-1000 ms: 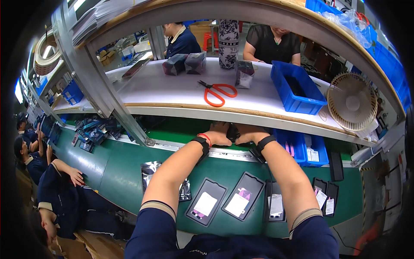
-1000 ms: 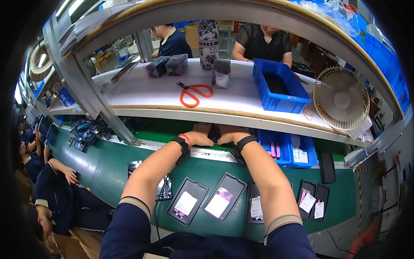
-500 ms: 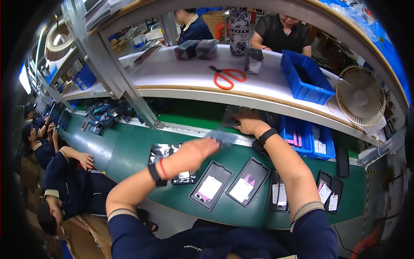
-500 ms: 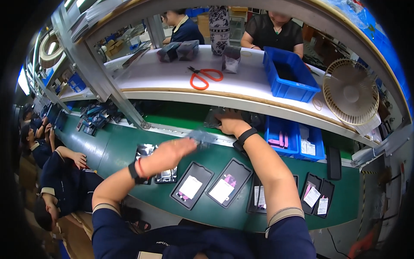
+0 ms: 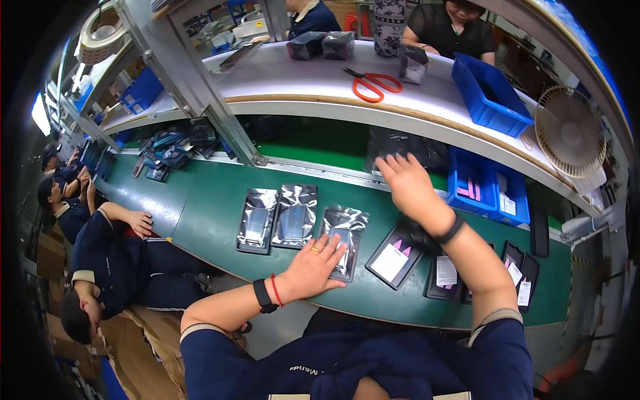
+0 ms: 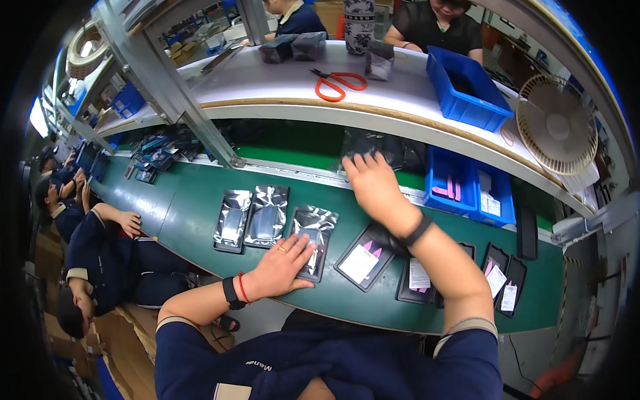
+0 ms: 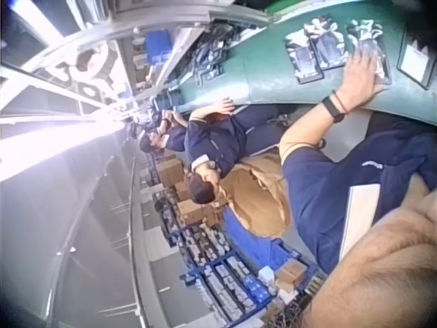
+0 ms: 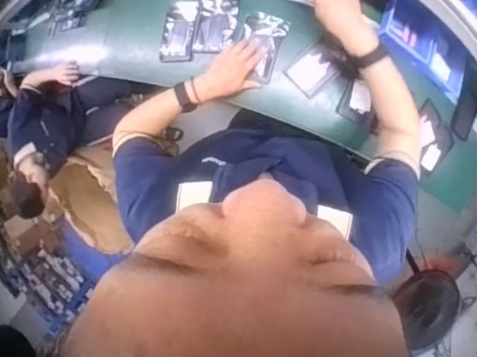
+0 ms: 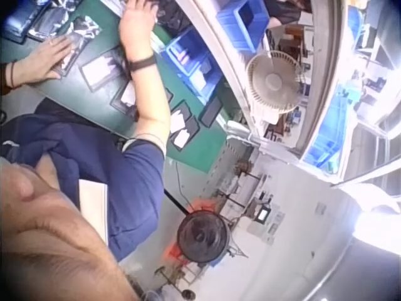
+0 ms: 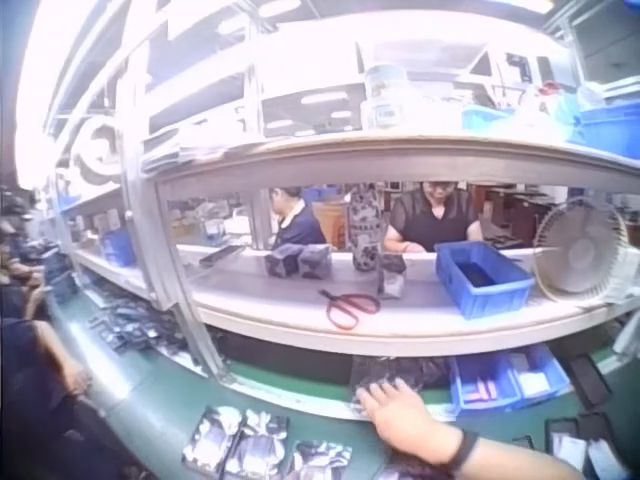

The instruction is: Assemble and package components into plastic frames, adding instructional booklets and wrapping them in protective bags on an assembly line.

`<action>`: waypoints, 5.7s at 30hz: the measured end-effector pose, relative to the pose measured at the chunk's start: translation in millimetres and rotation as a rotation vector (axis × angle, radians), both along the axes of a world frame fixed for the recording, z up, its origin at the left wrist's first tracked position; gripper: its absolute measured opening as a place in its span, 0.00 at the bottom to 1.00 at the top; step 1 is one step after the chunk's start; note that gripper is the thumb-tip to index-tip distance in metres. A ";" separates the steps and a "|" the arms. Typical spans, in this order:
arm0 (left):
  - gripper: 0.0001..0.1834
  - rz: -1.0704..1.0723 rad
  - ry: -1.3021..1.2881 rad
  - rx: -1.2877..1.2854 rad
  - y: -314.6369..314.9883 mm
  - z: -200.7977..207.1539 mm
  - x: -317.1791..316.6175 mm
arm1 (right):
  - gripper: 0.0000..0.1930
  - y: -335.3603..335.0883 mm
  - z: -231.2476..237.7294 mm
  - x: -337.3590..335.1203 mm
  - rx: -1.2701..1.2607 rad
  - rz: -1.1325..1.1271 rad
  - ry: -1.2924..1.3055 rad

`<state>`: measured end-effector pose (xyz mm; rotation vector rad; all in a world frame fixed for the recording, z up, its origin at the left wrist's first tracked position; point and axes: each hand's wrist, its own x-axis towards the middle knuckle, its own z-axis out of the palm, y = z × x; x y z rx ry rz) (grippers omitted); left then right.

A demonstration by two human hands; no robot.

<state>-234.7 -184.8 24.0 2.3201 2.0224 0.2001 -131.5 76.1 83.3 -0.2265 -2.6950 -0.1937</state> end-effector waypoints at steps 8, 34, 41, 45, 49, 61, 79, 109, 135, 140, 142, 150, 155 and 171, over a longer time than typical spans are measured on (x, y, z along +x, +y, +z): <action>0.47 0.261 0.084 -0.085 16.0 9.3 3.0 | 0.23 -124.2 -68.0 126.1 -0.233 -0.122 -0.098; 0.41 0.048 -0.054 -0.270 20.8 27.9 -42.5 | 0.52 -15.0 -53.9 292.5 -0.744 -1.423 -0.230; 0.40 0.082 -0.097 -0.268 19.7 27.1 -64.9 | 0.51 -63.9 -62.5 226.4 -0.689 -1.296 -0.205; 0.38 0.065 -0.085 -0.293 27.2 38.3 -74.2 | 0.50 -76.2 -56.5 201.1 -0.705 -1.171 -0.132; 0.37 -0.076 -0.208 -0.186 83.6 64.0 -76.5 | 0.47 -65.3 -20.7 179.8 -0.552 -0.902 -0.100; 0.43 0.164 -0.124 -0.111 279.6 6.3 -68.1 | 0.42 61.2 -5.0 14.4 -0.387 -0.468 -0.406; 0.42 0.038 -0.132 0.083 253.3 2.8 -103.1 | 0.49 99.3 -41.1 -57.7 -0.394 -0.261 -0.360; 0.45 0.000 -0.122 -0.032 12.5 -3.2 15.6 | 0.21 -28.0 4.4 39.8 -0.197 0.117 0.021; 0.39 0.037 -0.225 -0.057 277.1 12.3 -91.1 | 0.15 93.7 4.9 -32.6 -0.235 -0.350 -0.631; 0.38 0.067 -0.192 -0.042 270.5 21.7 -87.1 | 0.25 101.5 -15.7 -41.1 -0.296 -0.165 -0.387; 0.39 0.053 -0.152 -0.050 270.5 22.4 -88.5 | 0.40 102.0 -19.4 -41.2 -0.338 -0.154 -0.422; 0.30 0.074 -0.040 -0.021 266.5 12.2 -89.2 | 0.41 91.0 -20.8 -41.5 -0.170 -0.122 -0.340; 0.27 0.044 -0.009 -0.087 272.9 19.2 -94.9 | 0.37 96.6 -33.3 -42.4 -0.147 -0.160 -0.284; 0.22 0.135 -0.203 -0.071 230.9 78.1 -78.1 | 0.20 62.6 18.7 23.6 -0.072 -0.065 -0.057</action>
